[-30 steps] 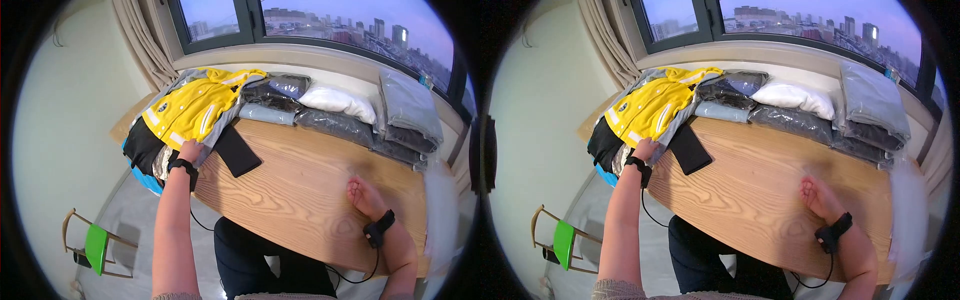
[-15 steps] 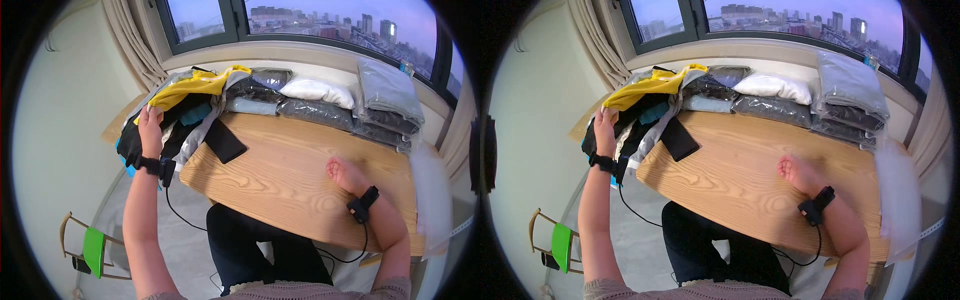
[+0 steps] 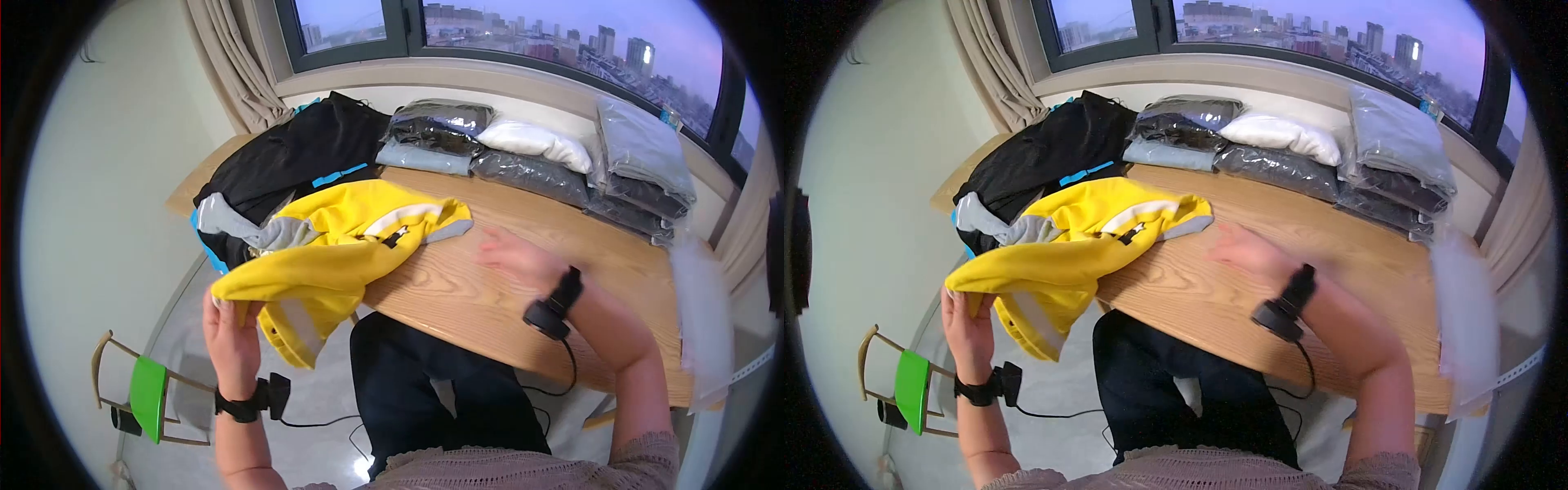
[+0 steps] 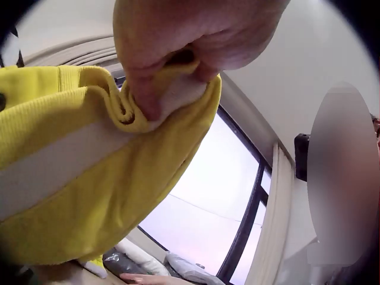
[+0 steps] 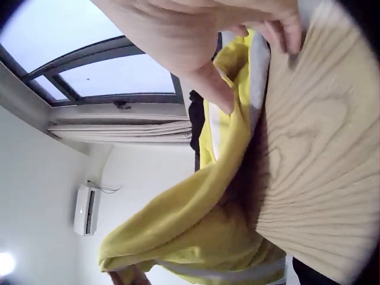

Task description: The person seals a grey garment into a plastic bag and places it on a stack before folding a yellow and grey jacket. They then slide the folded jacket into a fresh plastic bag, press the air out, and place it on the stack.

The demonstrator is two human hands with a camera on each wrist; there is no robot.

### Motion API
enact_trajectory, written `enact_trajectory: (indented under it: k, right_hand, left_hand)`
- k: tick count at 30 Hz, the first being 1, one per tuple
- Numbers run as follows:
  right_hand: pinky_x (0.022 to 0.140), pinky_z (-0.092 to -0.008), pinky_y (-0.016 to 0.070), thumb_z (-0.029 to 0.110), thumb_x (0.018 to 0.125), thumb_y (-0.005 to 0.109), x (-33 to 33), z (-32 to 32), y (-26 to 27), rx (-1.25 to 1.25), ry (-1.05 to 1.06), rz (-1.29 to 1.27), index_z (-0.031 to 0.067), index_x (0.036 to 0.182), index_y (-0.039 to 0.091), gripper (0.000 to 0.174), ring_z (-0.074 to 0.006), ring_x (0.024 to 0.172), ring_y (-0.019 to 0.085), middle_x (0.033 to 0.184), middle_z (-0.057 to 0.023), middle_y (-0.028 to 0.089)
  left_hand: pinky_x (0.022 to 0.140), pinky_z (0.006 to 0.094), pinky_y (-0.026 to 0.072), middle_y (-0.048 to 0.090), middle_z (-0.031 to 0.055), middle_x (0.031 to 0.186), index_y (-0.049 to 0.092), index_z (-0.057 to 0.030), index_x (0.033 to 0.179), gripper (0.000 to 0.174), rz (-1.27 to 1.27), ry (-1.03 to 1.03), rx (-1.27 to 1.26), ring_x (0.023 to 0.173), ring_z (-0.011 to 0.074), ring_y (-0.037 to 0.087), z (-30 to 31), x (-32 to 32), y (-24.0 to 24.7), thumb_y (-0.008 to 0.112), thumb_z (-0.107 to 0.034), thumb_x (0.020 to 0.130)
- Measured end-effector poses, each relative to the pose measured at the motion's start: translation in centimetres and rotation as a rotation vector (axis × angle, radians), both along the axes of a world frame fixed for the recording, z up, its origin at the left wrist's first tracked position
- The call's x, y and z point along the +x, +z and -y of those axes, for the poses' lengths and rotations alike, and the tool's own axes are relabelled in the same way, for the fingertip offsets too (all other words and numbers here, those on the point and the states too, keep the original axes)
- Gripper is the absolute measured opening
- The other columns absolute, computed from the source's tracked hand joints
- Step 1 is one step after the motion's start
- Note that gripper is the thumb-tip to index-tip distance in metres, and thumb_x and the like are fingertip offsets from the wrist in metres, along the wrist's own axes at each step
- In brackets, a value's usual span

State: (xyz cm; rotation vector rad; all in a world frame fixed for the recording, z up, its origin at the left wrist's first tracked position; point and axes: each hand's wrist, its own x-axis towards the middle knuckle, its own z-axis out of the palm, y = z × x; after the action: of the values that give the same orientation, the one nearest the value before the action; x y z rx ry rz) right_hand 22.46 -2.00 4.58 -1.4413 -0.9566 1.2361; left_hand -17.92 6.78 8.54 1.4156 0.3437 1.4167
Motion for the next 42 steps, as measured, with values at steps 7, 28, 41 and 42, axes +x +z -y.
enact_trajectory:
  k: [7, 28, 41, 42]
  right_hand:
    - [0.108, -0.0455, 0.026, 0.01, 0.067, 0.072, -5.6, -9.0, -1.9, 0.128, -0.233, 1.273, 0.0112, 0.145, 0.021, 0.093, -0.0395, 0.132, 0.028, 0.145, -0.0246, 0.022]
    - [0.086, -0.0446, 0.0455, 0.003, 0.08, 0.054, -3.2, -14.0, 4.6, 0.971, -0.806, 1.189, 0.0063, 0.106, 0.052, 0.026, -0.0398, 0.103, 0.053, 0.118, -0.0194, 0.051]
    - [0.09, -0.0427, 0.0436, 0.01, 0.085, 0.053, -5.0, -7.2, 15.9, 1.237, -0.564, 1.129, 0.004, 0.114, 0.051, 0.029, -0.0371, 0.106, 0.053, 0.115, -0.019, 0.055]
    - [0.089, -0.0414, 0.0442, 0.01, 0.085, 0.054, -6.9, -5.8, 15.7, 1.107, -0.373, 0.979, 0.0038, 0.115, 0.05, 0.031, -0.0372, 0.105, 0.054, 0.112, -0.0193, 0.056]
  left_hand:
    - [0.094, 0.038, 0.0454, 0.058, 0.0098, 0.116, 0.048, -0.0026, 0.118, 0.029, 0.011, 0.045, -0.035, 0.108, 0.0217, 0.057, 1.2, -2.0, -1.7, 0.046, -0.023, 0.097]
    - [0.087, 0.0296, 0.0465, 0.06, 0.0061, 0.107, 0.053, 0.0013, 0.116, 0.027, -0.151, 0.498, 0.105, 0.095, 0.0142, 0.058, -4.2, -6.9, 5.6, 0.043, -0.016, 0.098]
    - [0.09, 0.0261, 0.0418, 0.059, 0.0064, 0.107, 0.054, 0.0011, 0.119, 0.03, -0.164, 0.67, 0.625, 0.099, 0.0136, 0.055, -5.4, -12.2, 26.1, 0.046, -0.018, 0.097]
    - [0.09, 0.0262, 0.0418, 0.06, 0.0065, 0.108, 0.054, 0.0014, 0.118, 0.03, -0.244, 0.702, 0.667, 0.099, 0.0131, 0.055, -5.1, -13.4, 27.0, 0.045, -0.018, 0.097]
